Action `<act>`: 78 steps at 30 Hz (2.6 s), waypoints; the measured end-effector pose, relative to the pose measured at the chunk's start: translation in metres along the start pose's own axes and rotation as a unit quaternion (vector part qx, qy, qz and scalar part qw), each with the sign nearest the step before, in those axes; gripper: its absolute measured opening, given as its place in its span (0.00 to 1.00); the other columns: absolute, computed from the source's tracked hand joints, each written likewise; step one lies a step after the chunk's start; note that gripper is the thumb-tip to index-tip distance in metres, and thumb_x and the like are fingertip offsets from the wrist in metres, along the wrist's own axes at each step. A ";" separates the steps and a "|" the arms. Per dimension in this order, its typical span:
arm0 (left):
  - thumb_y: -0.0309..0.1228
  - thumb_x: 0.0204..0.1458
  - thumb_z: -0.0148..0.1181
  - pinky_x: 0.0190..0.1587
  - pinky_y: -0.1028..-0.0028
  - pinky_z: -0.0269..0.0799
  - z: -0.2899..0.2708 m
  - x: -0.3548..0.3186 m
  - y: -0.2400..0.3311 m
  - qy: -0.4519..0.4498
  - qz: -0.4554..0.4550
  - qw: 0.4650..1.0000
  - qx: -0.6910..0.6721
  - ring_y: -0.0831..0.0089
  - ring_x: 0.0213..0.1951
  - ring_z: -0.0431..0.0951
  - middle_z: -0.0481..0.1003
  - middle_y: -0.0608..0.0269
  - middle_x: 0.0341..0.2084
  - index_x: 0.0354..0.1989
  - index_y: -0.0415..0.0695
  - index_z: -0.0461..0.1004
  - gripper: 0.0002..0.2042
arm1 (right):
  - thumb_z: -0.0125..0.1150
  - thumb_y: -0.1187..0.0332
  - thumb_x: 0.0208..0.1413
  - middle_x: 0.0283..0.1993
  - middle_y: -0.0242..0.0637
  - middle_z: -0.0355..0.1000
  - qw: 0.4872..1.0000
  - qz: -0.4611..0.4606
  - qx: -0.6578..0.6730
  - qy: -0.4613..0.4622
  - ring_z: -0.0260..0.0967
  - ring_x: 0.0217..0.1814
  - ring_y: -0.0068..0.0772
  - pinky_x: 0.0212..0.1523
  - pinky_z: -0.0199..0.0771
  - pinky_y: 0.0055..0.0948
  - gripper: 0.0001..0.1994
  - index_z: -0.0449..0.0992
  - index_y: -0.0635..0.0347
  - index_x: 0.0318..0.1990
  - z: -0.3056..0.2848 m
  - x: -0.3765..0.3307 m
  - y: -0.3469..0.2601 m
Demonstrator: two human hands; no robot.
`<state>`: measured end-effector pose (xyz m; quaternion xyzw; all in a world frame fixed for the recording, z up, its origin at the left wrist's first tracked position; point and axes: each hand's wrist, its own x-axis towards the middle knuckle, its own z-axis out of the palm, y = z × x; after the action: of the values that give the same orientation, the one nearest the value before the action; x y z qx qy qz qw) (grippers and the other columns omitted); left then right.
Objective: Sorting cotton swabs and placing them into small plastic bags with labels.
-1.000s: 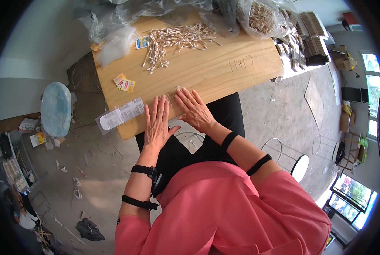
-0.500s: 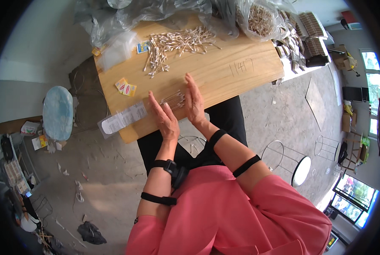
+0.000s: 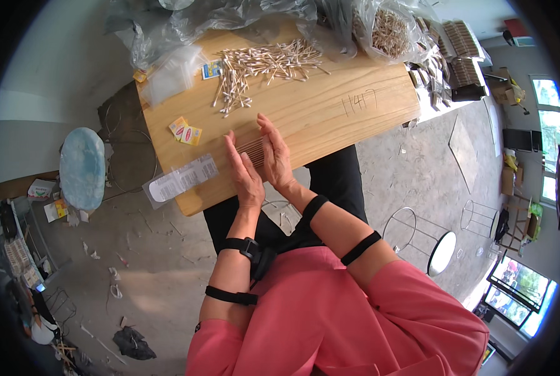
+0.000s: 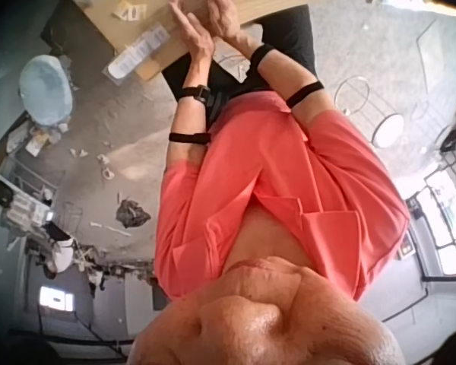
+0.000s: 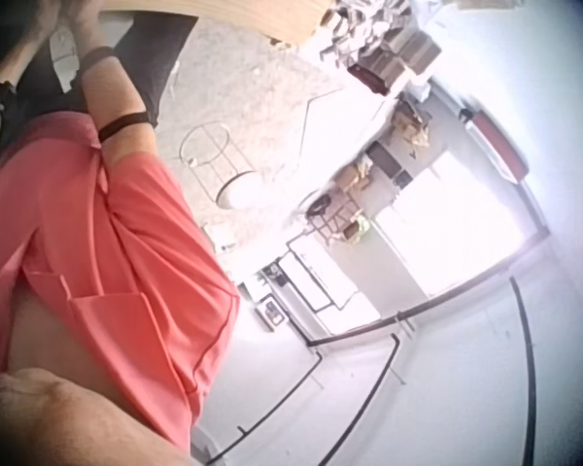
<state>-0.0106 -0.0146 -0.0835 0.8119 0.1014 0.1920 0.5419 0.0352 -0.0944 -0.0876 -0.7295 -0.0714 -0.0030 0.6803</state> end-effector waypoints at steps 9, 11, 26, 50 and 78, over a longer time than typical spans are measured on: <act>0.26 0.61 0.47 0.71 0.52 0.43 -0.068 -0.032 0.004 -0.078 0.037 0.987 0.135 0.41 0.70 0.47 0.45 0.38 0.70 0.71 0.33 0.39 0.33 | 0.58 0.62 0.55 0.77 0.48 0.38 0.852 -0.174 -0.406 -0.280 0.30 0.80 0.46 0.77 0.30 0.46 0.38 0.48 0.65 0.71 -0.044 -0.007 -0.017; 0.30 0.56 0.56 0.71 0.47 0.39 -0.074 -0.043 0.010 -0.161 0.064 0.963 0.209 0.38 0.71 0.40 0.38 0.36 0.71 0.71 0.33 0.35 0.42 | 0.56 0.59 0.57 0.77 0.48 0.38 0.816 -0.174 -0.457 -0.308 0.31 0.80 0.46 0.77 0.31 0.45 0.38 0.49 0.66 0.70 -0.042 -0.009 -0.014; 0.43 0.37 0.75 0.74 0.55 0.30 -0.047 -0.008 0.019 -0.313 0.046 0.846 0.430 0.56 0.74 0.34 0.38 0.50 0.73 0.72 0.36 0.41 0.57 | 0.48 0.62 0.63 0.77 0.41 0.42 0.821 -0.149 -0.484 -0.263 0.32 0.80 0.39 0.76 0.28 0.45 0.30 0.52 0.60 0.71 -0.033 -0.022 -0.001; 0.31 0.52 0.60 0.39 0.59 0.72 -0.158 0.011 -0.046 0.022 -0.147 0.937 0.317 0.54 0.35 0.77 0.75 0.52 0.30 0.30 0.40 0.71 0.07 | 0.45 0.69 0.60 0.76 0.44 0.44 0.827 -0.211 -0.449 -0.264 0.35 0.80 0.42 0.77 0.30 0.46 0.29 0.53 0.65 0.69 0.094 -0.042 -0.010; 0.34 0.56 0.62 0.43 0.61 0.70 -0.182 -0.006 -0.075 0.354 -0.138 0.905 0.189 0.64 0.45 0.71 0.70 0.57 0.41 0.50 0.39 0.69 0.17 | 0.49 0.73 0.59 0.76 0.48 0.43 0.904 -0.192 -0.295 -0.244 0.37 0.79 0.48 0.75 0.37 0.44 0.30 0.52 0.63 0.70 0.123 -0.038 -0.012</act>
<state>-0.0893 0.1652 -0.0917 0.7556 0.4320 0.3674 0.3278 -0.0149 0.0243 -0.0890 -0.8469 -0.3691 0.0236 0.3822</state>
